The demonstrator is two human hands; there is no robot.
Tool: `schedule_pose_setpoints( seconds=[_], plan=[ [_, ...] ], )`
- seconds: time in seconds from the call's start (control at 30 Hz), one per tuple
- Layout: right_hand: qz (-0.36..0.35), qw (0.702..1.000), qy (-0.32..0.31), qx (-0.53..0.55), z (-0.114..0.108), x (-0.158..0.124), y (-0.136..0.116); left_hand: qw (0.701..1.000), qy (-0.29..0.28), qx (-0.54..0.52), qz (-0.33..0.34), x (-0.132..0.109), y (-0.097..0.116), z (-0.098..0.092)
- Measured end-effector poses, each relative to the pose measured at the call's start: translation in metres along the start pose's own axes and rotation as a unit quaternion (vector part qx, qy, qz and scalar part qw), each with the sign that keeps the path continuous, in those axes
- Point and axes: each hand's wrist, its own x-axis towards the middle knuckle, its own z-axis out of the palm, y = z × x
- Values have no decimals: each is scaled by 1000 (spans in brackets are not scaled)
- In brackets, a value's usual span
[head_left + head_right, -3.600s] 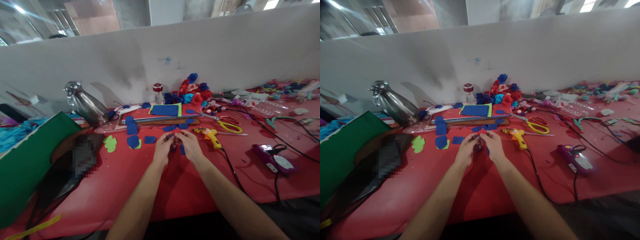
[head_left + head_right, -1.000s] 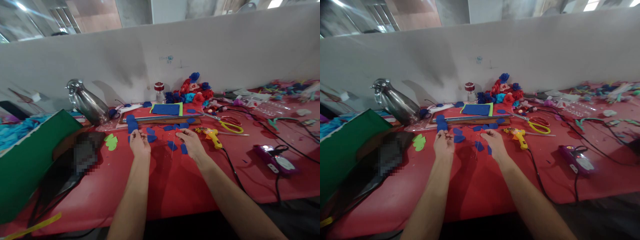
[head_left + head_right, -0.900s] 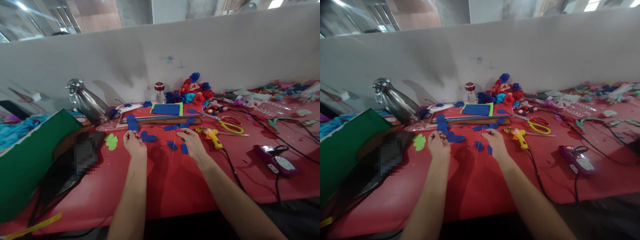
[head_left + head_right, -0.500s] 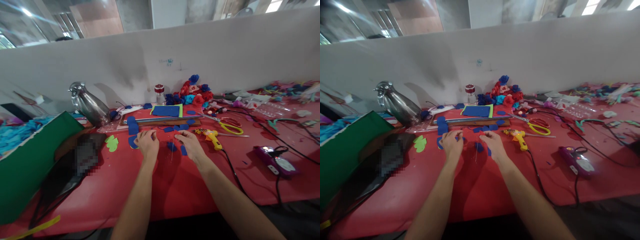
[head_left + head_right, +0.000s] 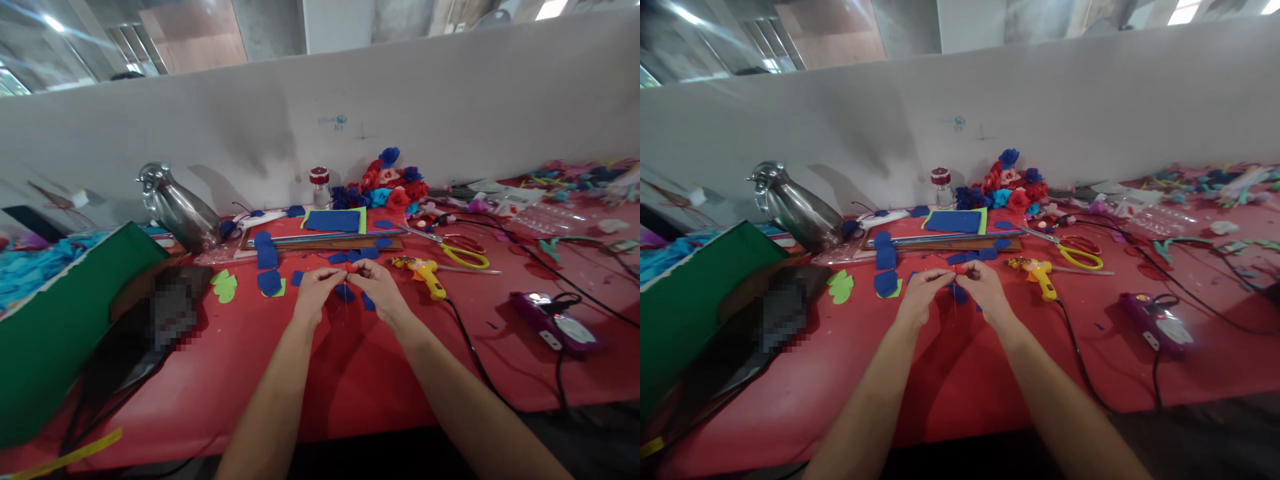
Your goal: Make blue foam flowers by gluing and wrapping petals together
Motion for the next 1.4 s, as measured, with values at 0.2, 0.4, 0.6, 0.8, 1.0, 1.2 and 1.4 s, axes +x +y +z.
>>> schedule_pose_setpoints(
  seconds=[0.2, 0.4, 0.6, 0.8, 1.0, 1.2, 1.4],
  plan=[
    [-16, 1000, -2, -8, -1, 0, 0, 998, 21, -65, -13, 5, -5, 1],
    [-1, 1000, -20, -11, 2, -3, -1, 985, 54, -159, -29, 4, -3, 2],
    [-16, 998, -39, -40, 7, -5, 4, 981, 59, -179, -39, 2, -3, 5],
    [-43, 998, -18, -48, 4, -4, 5, 982, 35, -177, -51, -2, 1, 8],
    [-47, 997, -29, -58, 5, -4, 3, 983, 13, -168, -70, 0, 0, 3],
    [-32, 998, -33, -43, 5, -4, 1, 986, -5, -157, -52, 4, -3, 0],
    [-33, 999, -21, -38, 4, -5, 0, 984, -7, -166, -57, 0, 1, 2]
  ],
)
